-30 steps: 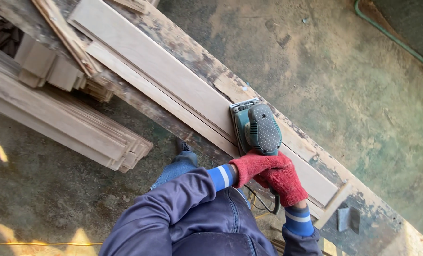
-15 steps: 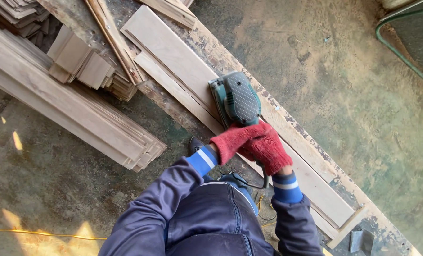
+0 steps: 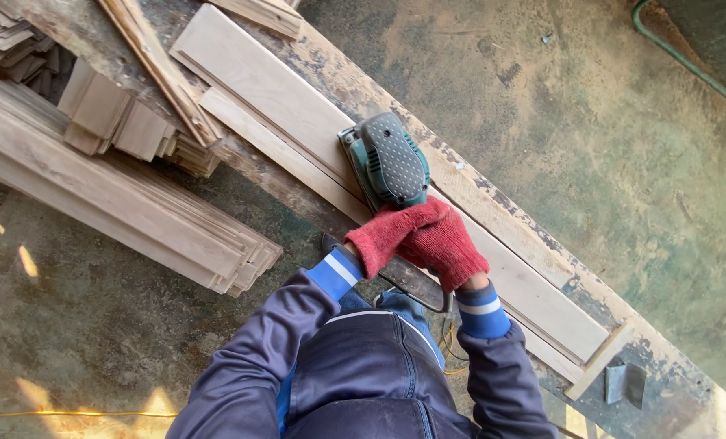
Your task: Sand a piece of wood using an orbital power sander and manual sandpaper.
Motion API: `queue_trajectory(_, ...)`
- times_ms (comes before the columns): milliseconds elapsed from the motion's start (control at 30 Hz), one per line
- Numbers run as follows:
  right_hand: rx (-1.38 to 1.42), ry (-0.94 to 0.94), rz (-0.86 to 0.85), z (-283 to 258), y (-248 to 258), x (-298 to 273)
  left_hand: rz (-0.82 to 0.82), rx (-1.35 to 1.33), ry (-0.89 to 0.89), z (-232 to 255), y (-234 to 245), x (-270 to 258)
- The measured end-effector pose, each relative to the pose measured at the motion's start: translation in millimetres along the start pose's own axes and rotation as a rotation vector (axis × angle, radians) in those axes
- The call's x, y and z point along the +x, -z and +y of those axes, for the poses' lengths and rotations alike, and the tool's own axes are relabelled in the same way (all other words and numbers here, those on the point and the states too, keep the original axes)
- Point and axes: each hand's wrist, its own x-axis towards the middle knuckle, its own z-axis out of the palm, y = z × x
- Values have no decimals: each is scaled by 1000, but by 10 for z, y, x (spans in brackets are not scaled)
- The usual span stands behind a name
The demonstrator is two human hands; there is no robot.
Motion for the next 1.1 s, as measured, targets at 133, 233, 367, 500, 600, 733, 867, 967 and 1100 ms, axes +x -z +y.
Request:
queue_trajectory(133, 44, -64, 25, 357, 172, -254, -20, 15, 35, -370, -415, -71)
queue_trajectory(233, 77, -113, 46, 705, 312, -479, -47, 58, 109, -816, -666, -11)
queue_trajectory(367, 130, -193, 82, 1213, 549, -769, -53, 138, 152, -1440, -1102, -35)
queue_trajectory(500, 139, -243, 100, 1896, 690, -1072, -42, 158, 215, -1909, -1615, -227)
queue_trajectory(600, 125, -286, 90, 2259, 872, -1254, 5, 253, 277, -2024, -2065, -503)
queue_trajectory(733, 222, -340, 117, 2712, 1127, -1491, -113, 406, 464, -1860, -2630, -784)
queue_trajectory(867, 205, -354, 147, 3536, 1209, -1664, -307, 470, 430, -2413, -2880, -782)
queue_trajectory(967, 259, -339, 185, 3955, 1226, -1780, -404, 491, 447, -2674, -3110, -757)
queue_trajectory(1100, 343, -319, 246, 4531, 1243, -1985, -465, 549, 438, -2955, -3403, -707)
